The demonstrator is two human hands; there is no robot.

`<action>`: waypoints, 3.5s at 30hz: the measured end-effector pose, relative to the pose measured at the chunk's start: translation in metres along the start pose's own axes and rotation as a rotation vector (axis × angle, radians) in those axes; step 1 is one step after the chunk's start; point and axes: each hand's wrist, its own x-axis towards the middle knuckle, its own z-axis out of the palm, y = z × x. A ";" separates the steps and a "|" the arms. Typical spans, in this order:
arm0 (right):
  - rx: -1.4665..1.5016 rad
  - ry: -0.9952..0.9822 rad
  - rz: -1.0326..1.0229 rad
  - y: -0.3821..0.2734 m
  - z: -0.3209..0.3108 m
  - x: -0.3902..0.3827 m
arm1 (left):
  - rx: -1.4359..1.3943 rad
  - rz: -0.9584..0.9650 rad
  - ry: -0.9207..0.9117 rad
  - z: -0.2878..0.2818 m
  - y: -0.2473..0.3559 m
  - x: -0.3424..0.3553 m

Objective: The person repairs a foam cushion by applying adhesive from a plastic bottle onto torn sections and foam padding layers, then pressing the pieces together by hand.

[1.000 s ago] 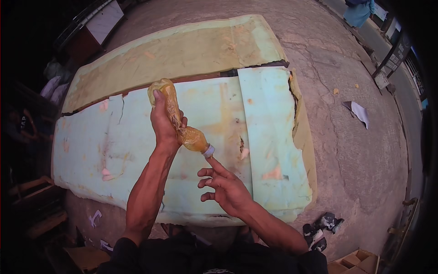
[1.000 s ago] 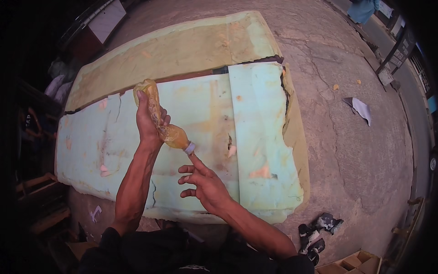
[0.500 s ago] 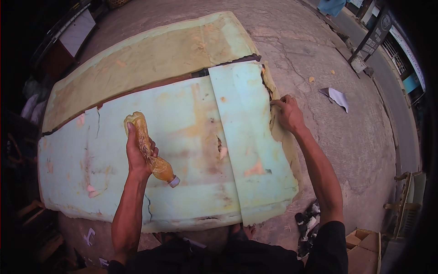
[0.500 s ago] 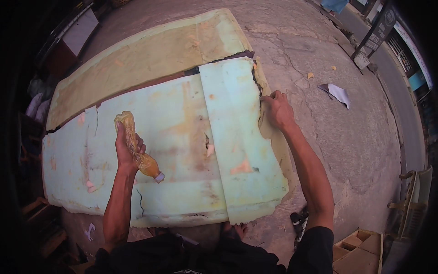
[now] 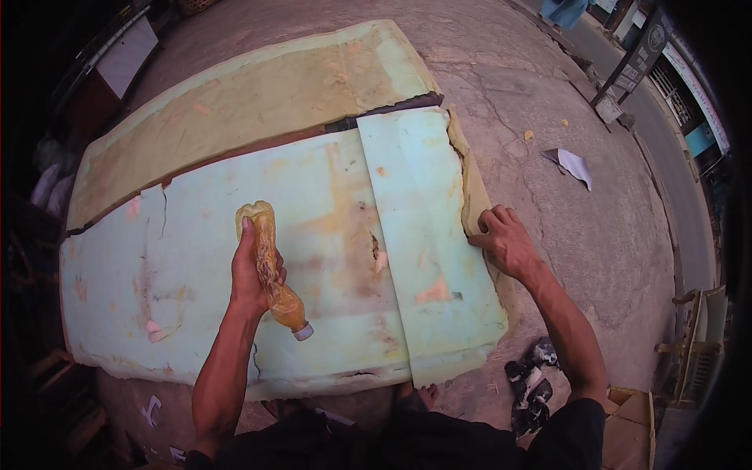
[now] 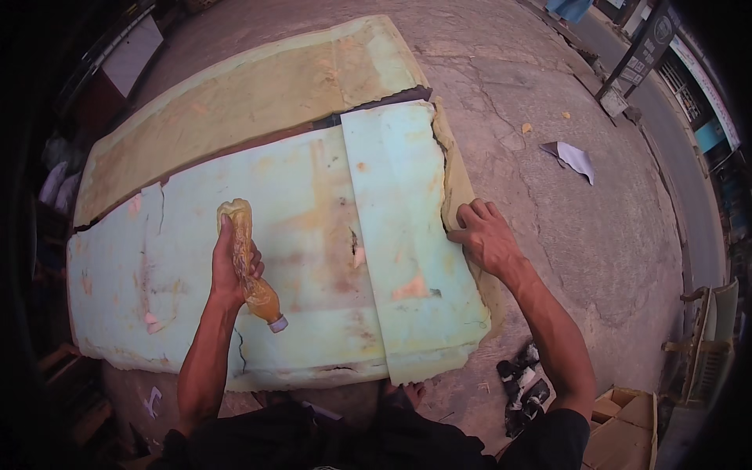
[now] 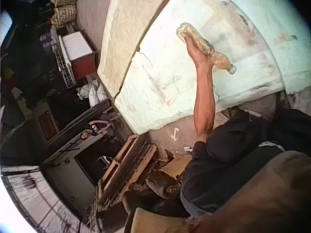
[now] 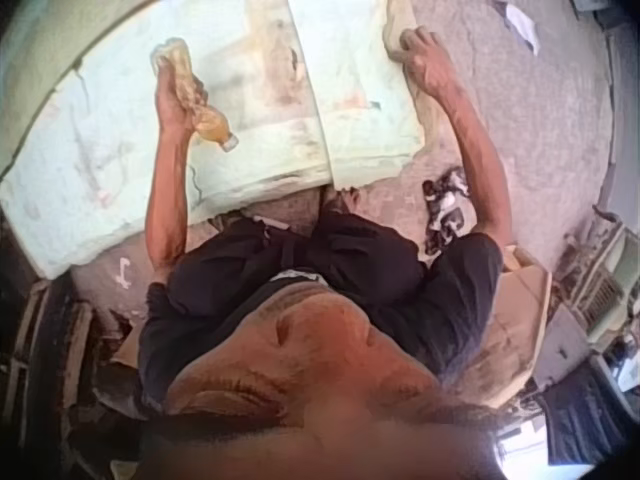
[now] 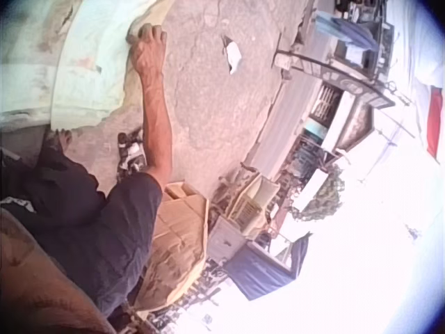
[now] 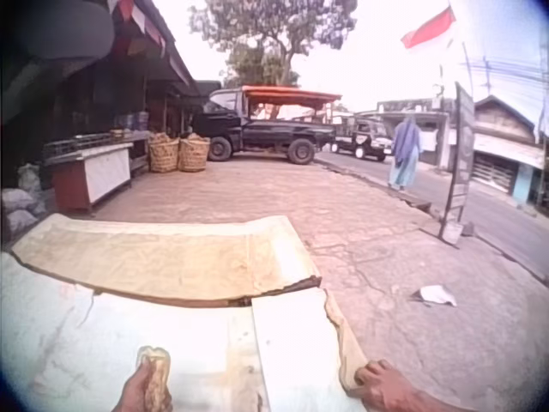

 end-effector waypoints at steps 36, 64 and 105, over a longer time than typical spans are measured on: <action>2.339 -0.182 0.225 -0.280 -0.009 0.062 | -0.382 0.526 -0.090 0.013 0.099 -0.048; 0.048 -0.236 0.137 0.027 -0.004 0.048 | -0.061 -0.032 -0.101 0.030 -0.028 -0.036; -0.388 -0.470 -0.275 -0.015 -0.024 -0.039 | -0.027 -0.071 -0.124 0.036 -0.026 -0.054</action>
